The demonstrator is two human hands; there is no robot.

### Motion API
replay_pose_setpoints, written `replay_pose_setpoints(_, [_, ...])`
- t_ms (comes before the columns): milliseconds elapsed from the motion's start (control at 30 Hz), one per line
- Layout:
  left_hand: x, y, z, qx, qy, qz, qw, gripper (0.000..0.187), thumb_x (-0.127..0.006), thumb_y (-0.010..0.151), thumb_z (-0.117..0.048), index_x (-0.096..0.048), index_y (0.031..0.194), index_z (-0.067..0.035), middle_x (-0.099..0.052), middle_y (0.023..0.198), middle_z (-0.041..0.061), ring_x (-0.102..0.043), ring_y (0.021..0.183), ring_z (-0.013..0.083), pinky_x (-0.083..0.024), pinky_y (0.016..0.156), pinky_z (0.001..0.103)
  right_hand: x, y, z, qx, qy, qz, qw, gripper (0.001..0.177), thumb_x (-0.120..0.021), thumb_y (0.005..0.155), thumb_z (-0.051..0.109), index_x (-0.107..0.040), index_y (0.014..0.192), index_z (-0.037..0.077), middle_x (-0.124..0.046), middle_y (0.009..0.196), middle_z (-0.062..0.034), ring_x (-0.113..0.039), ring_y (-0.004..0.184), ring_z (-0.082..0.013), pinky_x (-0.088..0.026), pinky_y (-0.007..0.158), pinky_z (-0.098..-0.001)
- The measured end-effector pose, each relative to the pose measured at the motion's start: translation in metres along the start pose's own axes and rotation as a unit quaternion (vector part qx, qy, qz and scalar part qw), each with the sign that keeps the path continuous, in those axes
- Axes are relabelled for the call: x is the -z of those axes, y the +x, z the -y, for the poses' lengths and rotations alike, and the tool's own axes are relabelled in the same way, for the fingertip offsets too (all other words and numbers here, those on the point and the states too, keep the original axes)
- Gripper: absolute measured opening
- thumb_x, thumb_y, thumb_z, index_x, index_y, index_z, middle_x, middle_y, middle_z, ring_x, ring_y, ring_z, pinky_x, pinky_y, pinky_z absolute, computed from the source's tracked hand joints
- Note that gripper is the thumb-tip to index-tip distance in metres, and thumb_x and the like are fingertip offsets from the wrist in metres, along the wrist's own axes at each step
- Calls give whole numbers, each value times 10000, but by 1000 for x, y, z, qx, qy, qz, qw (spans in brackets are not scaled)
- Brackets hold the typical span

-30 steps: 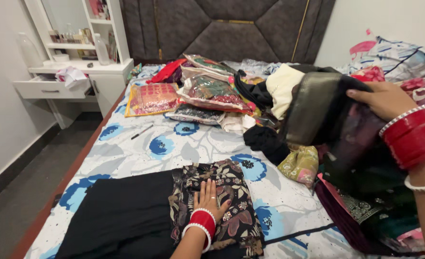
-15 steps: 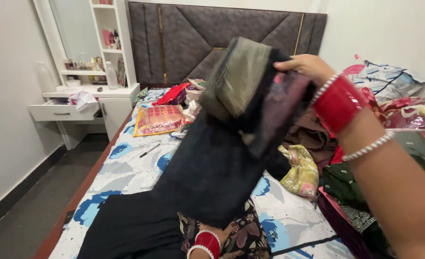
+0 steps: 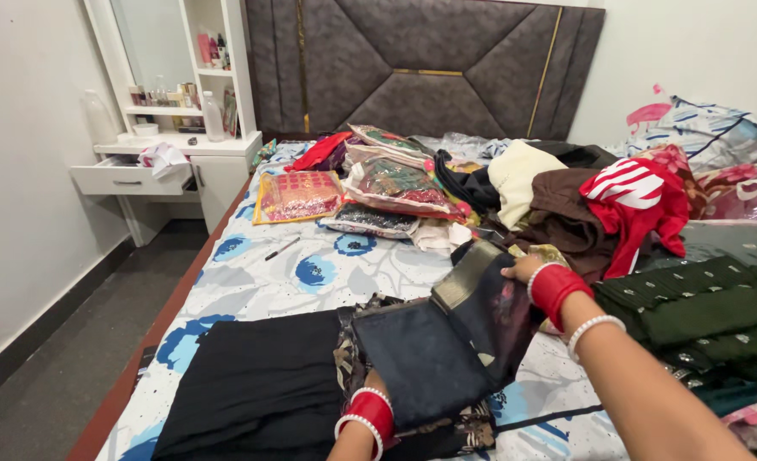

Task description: The person folds a black garment and a white garment on a bed, smoothing the fabric by hand and placing them onto a pile of other clothes.

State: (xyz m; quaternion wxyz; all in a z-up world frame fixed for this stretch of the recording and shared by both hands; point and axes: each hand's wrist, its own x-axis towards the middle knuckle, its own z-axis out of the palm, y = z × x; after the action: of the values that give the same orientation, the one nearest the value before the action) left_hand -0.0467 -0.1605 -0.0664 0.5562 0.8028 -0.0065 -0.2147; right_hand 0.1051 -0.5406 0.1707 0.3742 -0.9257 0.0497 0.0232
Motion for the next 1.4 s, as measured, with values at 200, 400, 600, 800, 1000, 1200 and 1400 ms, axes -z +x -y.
replay_pose_setpoints(200, [2, 10, 17, 20, -86, -1, 996, 840, -479, 924, -683, -301, 1502, -99, -297, 1493, 60, -258, 1352, 232, -232, 1088, 425, -88, -107, 97, 150, -316, -97, 932, 435, -540, 973, 219, -539, 1364, 29, -764, 965, -181, -728, 812, -318, -586, 735, -448])
replay_pose_setpoints(400, [2, 17, 39, 35, -178, 2, 983, 823, -493, 913, -688, -372, 1468, -92, -386, 1434, 71, -346, 1295, 240, -295, 1045, 421, -234, -197, 139, 195, -428, -125, 874, 679, -534, 921, 145, -320, 1549, 2, -657, 1232, -254, -754, 831, -332, -618, 682, -459])
replay_pose_setpoints(600, [7, 20, 43, -3, -335, 17, 942, 810, -508, 903, -693, -444, 1435, -85, -476, 1376, 82, -434, 1239, 248, -358, 1001, 417, -298, -217, 126, 198, -394, -16, 897, 700, -569, 932, 147, -313, 1573, 30, -601, 1334, -278, -735, 922, -358, -611, 759, -479])
replay_pose_setpoints(800, [30, 41, 29, -63, -486, -64, 869, 802, -522, 892, -698, -515, 1401, -78, -565, 1318, 92, -521, 1182, 256, -421, 958, 413, -268, -200, 118, 242, -290, -186, 907, 659, -603, 866, 236, -449, 1483, 66, -667, 1308, -149, -702, 1004, -352, -611, 719, -473])
replay_pose_setpoints(1000, [46, 74, 48, -108, -287, -101, 946, 842, -638, 888, -646, -695, 1283, 95, -758, 1177, 204, -688, 1057, 316, -527, 895, 409, -251, -212, 119, 174, -169, -57, 968, 396, -601, 996, 545, -765, 1133, 211, -757, 1105, -89, -686, 1036, -335, -577, 919, -461])
replay_pose_setpoints(1200, [45, 101, 20, -172, -108, -252, 946, 813, -668, 825, -583, -604, 1328, 53, -732, 1224, 222, -702, 1128, 373, -505, 997, 421, -203, -142, 36, 213, -131, -267, 931, 613, -736, 848, 409, -516, 1379, 196, -705, 1074, -216, -656, 975, -431, -524, 837, -514])
replay_pose_setpoints(1400, [69, 114, -40, -138, -6, -229, 964, 787, -516, 952, -640, -567, 1412, -4, -654, 1354, 258, -579, 1311, 425, -428, 1110, 449, -211, -130, -2, 92, -66, -205, 972, 776, -721, 892, 294, -376, 1579, 403, -623, 1143, -261, -648, 1031, -427, -540, 919, -487])
